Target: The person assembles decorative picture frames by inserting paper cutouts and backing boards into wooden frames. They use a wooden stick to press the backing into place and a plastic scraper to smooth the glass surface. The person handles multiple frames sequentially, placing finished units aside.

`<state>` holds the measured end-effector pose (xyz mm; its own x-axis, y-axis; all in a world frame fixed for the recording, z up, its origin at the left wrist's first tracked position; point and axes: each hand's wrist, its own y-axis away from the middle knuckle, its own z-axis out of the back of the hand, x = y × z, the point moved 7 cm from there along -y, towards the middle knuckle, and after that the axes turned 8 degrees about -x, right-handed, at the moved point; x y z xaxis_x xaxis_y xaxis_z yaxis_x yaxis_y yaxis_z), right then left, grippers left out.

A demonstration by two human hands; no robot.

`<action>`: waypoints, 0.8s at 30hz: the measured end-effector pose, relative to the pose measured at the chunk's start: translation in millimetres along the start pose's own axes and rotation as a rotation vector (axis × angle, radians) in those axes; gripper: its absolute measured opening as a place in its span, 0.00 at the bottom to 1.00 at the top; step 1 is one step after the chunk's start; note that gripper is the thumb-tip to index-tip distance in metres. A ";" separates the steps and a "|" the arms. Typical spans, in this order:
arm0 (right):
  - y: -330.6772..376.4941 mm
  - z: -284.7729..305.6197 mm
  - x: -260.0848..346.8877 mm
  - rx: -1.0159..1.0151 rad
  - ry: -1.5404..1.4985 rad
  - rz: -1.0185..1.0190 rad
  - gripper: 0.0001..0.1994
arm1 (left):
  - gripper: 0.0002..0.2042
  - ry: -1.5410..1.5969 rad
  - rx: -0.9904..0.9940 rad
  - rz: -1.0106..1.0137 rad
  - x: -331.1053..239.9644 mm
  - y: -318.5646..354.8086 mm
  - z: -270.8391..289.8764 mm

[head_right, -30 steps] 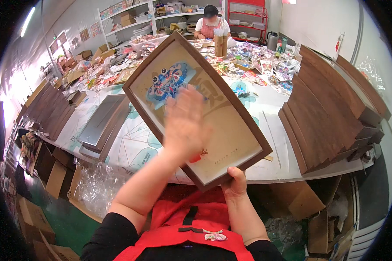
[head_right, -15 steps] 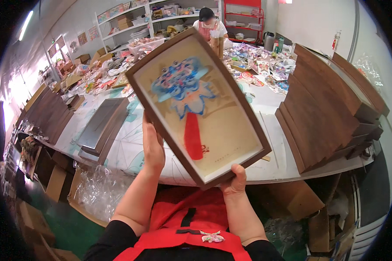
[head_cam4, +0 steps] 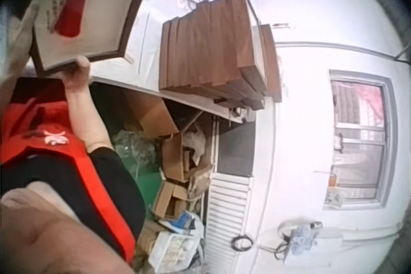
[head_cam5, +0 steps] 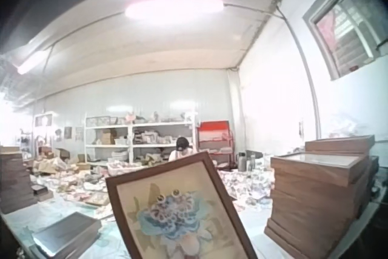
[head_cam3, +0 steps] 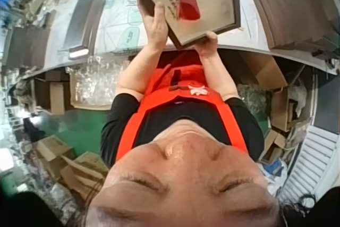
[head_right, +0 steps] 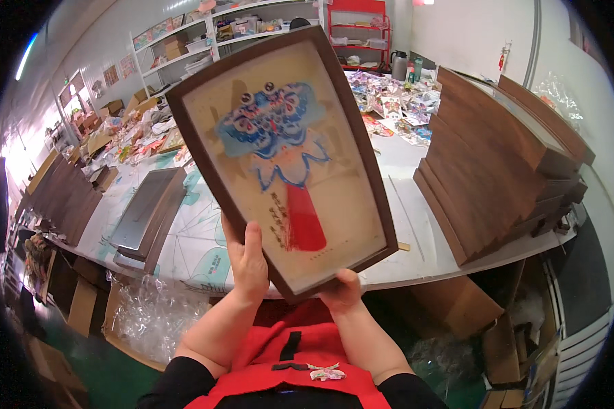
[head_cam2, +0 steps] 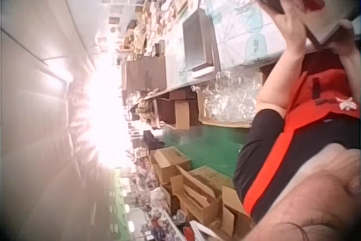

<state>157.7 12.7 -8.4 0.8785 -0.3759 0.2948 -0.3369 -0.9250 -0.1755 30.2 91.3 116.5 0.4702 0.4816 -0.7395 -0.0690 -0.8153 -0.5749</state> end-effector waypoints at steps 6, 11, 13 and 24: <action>-9.8 -11.5 -53.5 0.058 0.047 -0.297 0.33 | 0.26 0.041 -0.113 -0.067 -27.5 -5.3 57.9; -13.1 2.2 -47.6 0.092 0.060 -0.261 0.33 | 0.26 -0.226 -0.191 -0.260 -31.5 3.5 60.3; -8.1 18.3 -30.2 0.071 0.054 -0.180 0.33 | 0.30 -0.194 -0.111 -0.228 -32.7 2.3 34.1; 21.7 -47.6 91.6 -0.122 0.126 0.307 0.31 | 0.31 0.042 0.416 0.099 2.5 14.2 -24.4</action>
<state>214.8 -44.4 59.5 0.6842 -0.6340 0.3605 -0.6233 -0.7649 -0.1624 51.8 73.1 115.0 0.4781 0.3875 -0.7882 -0.4602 -0.6538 -0.6006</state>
